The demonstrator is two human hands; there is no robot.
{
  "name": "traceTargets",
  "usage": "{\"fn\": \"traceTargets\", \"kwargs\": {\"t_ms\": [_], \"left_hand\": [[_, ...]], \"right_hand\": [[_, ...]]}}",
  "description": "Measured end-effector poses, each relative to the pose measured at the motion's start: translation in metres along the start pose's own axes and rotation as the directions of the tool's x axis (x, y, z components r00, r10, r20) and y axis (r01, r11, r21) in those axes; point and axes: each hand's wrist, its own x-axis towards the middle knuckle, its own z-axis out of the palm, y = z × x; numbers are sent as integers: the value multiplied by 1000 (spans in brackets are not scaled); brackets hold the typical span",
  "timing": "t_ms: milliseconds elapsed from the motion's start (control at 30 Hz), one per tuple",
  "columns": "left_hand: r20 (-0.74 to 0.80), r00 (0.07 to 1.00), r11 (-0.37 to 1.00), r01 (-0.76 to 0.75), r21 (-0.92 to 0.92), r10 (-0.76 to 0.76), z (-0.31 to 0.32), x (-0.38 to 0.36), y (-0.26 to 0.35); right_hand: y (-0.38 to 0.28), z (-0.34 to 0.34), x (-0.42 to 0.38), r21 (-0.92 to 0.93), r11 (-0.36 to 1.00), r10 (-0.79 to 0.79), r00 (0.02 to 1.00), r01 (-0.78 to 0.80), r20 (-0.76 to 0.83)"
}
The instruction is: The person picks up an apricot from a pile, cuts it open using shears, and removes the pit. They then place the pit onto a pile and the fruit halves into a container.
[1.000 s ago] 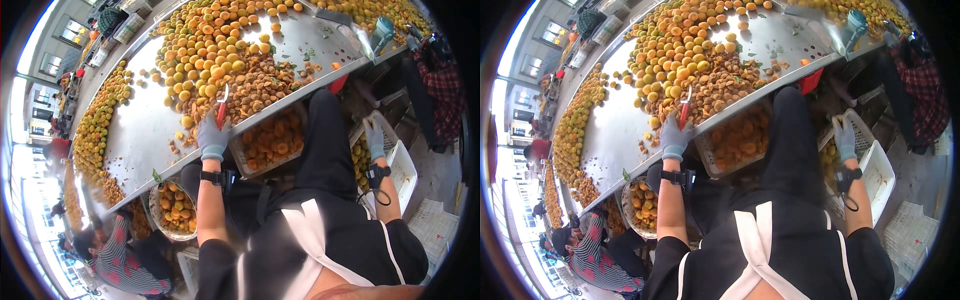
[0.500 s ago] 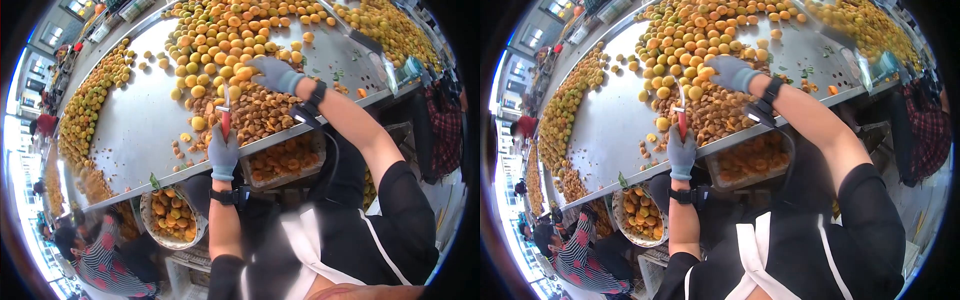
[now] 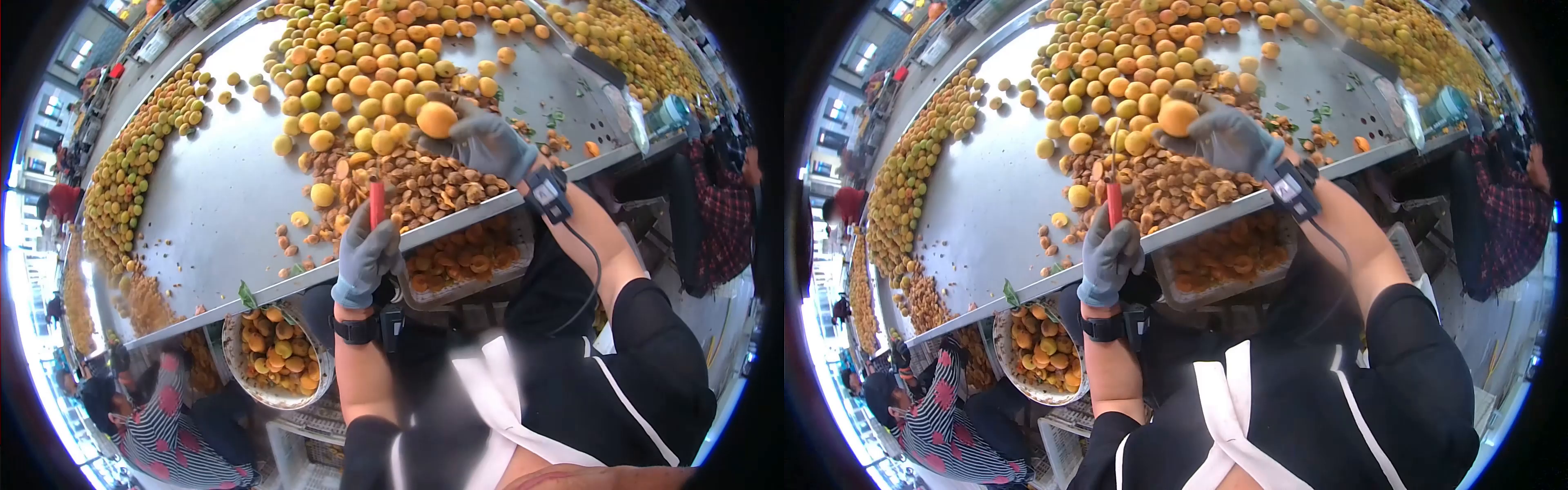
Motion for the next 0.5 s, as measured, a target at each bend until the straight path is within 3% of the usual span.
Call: {"fn": "traceTargets", "kwargs": {"t_ms": [100, 200, 267, 333, 433, 500], "left_hand": [[128, 986, 992, 111, -51, -104, 24, -16, -5], [275, 920, 957, 291, 3, -281, 42, -34, -16], [311, 894, 943, 330, 34, -324, 54, -43, -29], [392, 805, 881, 472, 33, -445, 60, -56, -32], [350, 851, 920, 362, 153, -393, 71, -68, -52], [317, 826, 884, 430, 182, -467, 79, -72, -56]], "right_hand": [[12, 18, -54, 107, 994, 31, 989, -15, -142], [29, 20, -98, 113, 993, 30, 996, -21, -79], [41, 25, -122, 100, 995, 3, 1000, -3, -3], [48, 30, -143, 123, 992, -27, 1000, 26, 10], [51, 40, -168, 147, 989, -32, 999, 31, 10], [50, 45, -182, 146, 989, -23, 1000, 22, 8]]}}
